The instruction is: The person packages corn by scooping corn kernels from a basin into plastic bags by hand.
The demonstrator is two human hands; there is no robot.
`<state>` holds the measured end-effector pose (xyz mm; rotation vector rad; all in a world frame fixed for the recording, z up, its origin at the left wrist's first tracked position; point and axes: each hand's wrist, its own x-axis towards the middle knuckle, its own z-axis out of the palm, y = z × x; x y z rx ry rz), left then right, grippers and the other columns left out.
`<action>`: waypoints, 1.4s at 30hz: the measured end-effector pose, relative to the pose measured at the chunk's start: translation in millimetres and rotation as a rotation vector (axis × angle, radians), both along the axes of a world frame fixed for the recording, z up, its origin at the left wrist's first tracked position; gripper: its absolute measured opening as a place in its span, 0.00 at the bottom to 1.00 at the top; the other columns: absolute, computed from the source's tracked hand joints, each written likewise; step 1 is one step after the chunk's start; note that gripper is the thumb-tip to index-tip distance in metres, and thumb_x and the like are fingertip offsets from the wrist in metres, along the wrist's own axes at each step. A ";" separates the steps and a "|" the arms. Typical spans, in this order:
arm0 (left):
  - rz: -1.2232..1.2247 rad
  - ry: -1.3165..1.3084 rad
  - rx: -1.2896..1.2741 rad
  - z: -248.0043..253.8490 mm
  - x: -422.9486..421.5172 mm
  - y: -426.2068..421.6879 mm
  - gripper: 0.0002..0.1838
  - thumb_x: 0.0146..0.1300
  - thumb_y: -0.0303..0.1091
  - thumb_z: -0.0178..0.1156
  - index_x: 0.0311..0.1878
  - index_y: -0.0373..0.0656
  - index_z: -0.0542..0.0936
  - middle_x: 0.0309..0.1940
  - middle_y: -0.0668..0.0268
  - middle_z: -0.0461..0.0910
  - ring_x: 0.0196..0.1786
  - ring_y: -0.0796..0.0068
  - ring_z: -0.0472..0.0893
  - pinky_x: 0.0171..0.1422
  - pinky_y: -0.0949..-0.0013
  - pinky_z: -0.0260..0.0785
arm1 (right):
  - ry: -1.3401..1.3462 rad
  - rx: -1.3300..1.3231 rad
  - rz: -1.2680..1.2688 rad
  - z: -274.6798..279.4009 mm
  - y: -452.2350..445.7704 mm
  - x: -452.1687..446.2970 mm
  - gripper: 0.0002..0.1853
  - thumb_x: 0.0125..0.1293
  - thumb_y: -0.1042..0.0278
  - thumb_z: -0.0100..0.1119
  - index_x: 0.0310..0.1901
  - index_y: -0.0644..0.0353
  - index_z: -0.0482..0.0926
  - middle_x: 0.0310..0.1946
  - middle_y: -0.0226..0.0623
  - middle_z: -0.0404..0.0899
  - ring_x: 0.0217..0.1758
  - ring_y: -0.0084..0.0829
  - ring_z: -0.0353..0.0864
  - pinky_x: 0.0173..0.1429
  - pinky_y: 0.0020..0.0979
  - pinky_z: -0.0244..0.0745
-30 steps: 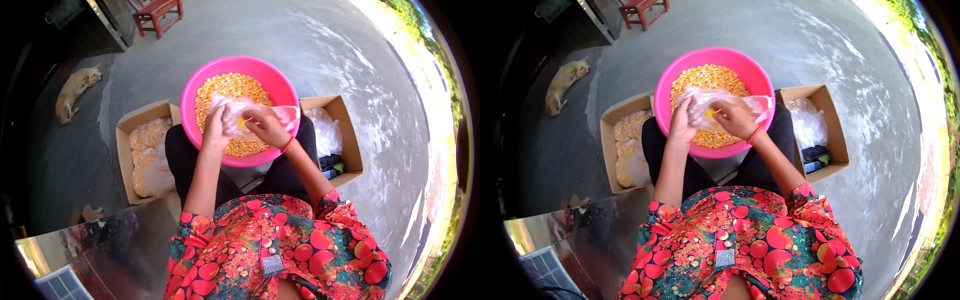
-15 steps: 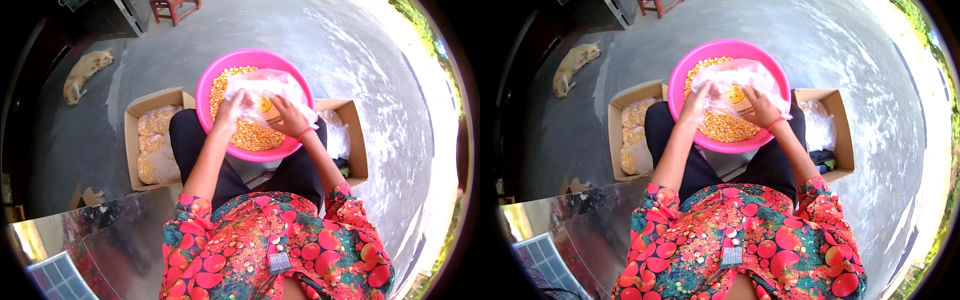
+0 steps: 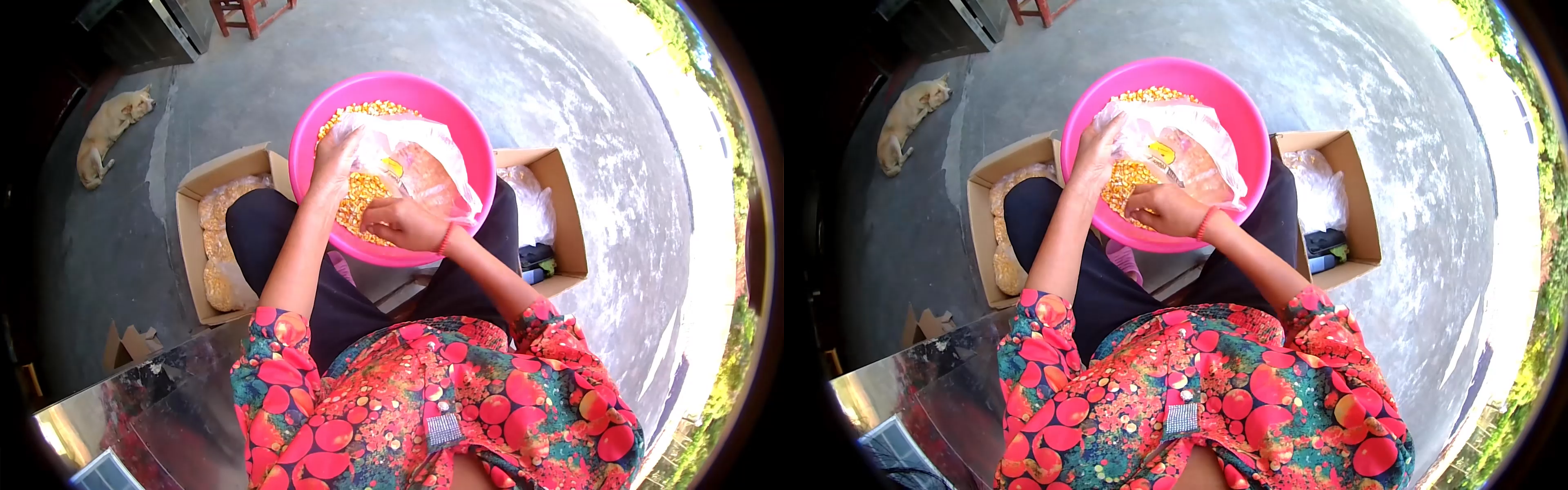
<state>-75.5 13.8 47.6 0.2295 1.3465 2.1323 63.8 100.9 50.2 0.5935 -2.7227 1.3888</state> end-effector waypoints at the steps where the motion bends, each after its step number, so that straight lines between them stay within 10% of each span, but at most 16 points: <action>1: -0.002 -0.002 -0.002 -2.7 1.3 -0.4 0.12 0.57 0.29 0.57 0.44 0.36 0.75 0.36 0.66 0.77 0.37 0.78 0.77 0.39 0.76 0.71 | 0.102 0.079 -0.105 -22.5 -3.1 -10.5 0.08 0.55 0.74 0.53 0.38 0.62 0.75 0.32 0.42 0.75 0.37 0.40 0.76 0.40 0.36 0.71; 12: -0.236 -0.063 -0.031 -8.9 12.9 -3.8 0.16 0.52 0.24 0.58 0.46 0.35 0.74 0.36 0.67 0.77 0.38 0.76 0.78 0.44 0.76 0.70 | -0.209 0.502 -0.004 -82.0 11.1 -5.5 0.09 0.58 0.62 0.49 0.32 0.59 0.73 0.31 0.47 0.72 0.35 0.45 0.75 0.41 0.42 0.70; 19: -0.053 0.347 -0.171 -52.8 9.2 17.5 0.14 0.54 0.24 0.57 0.46 0.35 0.75 0.36 0.66 0.78 0.38 0.77 0.77 0.43 0.75 0.69 | -0.366 0.413 -0.057 -76.9 19.4 -5.6 0.10 0.62 0.62 0.47 0.36 0.61 0.70 0.24 0.39 0.72 0.27 0.38 0.74 0.35 0.36 0.69; 21: -0.010 0.462 -0.370 -52.3 10.8 18.2 0.11 0.58 0.30 0.55 0.41 0.34 0.77 0.34 0.65 0.80 0.36 0.76 0.78 0.40 0.73 0.69 | -0.807 -0.318 -0.089 -59.3 25.7 -1.9 0.10 0.64 0.60 0.46 0.35 0.56 0.73 0.23 0.30 0.70 0.18 0.23 0.67 0.21 0.25 0.63; 26: -0.023 0.515 -0.550 -39.0 23.3 17.8 0.14 0.62 0.37 0.52 0.33 0.35 0.80 0.22 0.68 0.78 0.26 0.79 0.75 0.29 0.72 0.65 | -0.876 -1.006 -0.353 -21.1 65.2 -2.2 0.08 0.66 0.63 0.45 0.37 0.56 0.71 0.22 0.24 0.64 0.15 0.12 0.53 0.16 0.14 0.45; 32: -0.067 0.338 -0.320 -39.9 26.9 13.3 0.12 0.62 0.36 0.52 0.34 0.37 0.79 0.19 0.74 0.71 0.21 0.86 0.66 0.25 0.77 0.57 | -0.753 -0.471 -0.732 -38.1 90.9 -22.7 0.11 0.61 0.60 0.51 0.37 0.59 0.76 0.28 0.28 0.73 0.28 0.19 0.71 0.28 0.25 0.69; 35: 0.005 0.387 -0.417 -45.0 17.0 10.2 0.12 0.59 0.36 0.56 0.35 0.34 0.78 0.24 0.60 0.79 0.28 0.73 0.78 0.33 0.70 0.67 | -0.157 0.037 -0.703 -44.5 100.4 -27.4 0.16 0.55 0.62 0.55 0.40 0.67 0.75 0.40 0.45 0.78 0.45 0.38 0.76 0.51 0.34 0.69; 38: 0.142 0.526 -0.374 -44.7 12.4 9.6 0.11 0.57 0.34 0.57 0.36 0.36 0.79 0.29 0.56 0.79 0.33 0.66 0.79 0.37 0.66 0.68 | -0.063 0.450 -0.771 -45.4 111.2 -23.8 0.15 0.53 0.65 0.56 0.39 0.67 0.76 0.36 0.50 0.77 0.43 0.42 0.76 0.48 0.36 0.70; 42: 0.143 0.791 -0.660 -34.2 11.6 6.6 0.14 0.51 0.35 0.62 0.38 0.37 0.79 0.34 0.53 0.75 0.42 0.59 0.76 0.43 0.64 0.68 | -0.177 0.177 -0.544 0.3 81.1 -8.4 0.12 0.57 0.67 0.53 0.42 0.61 0.77 0.34 0.39 0.79 0.33 0.30 0.78 0.41 0.30 0.72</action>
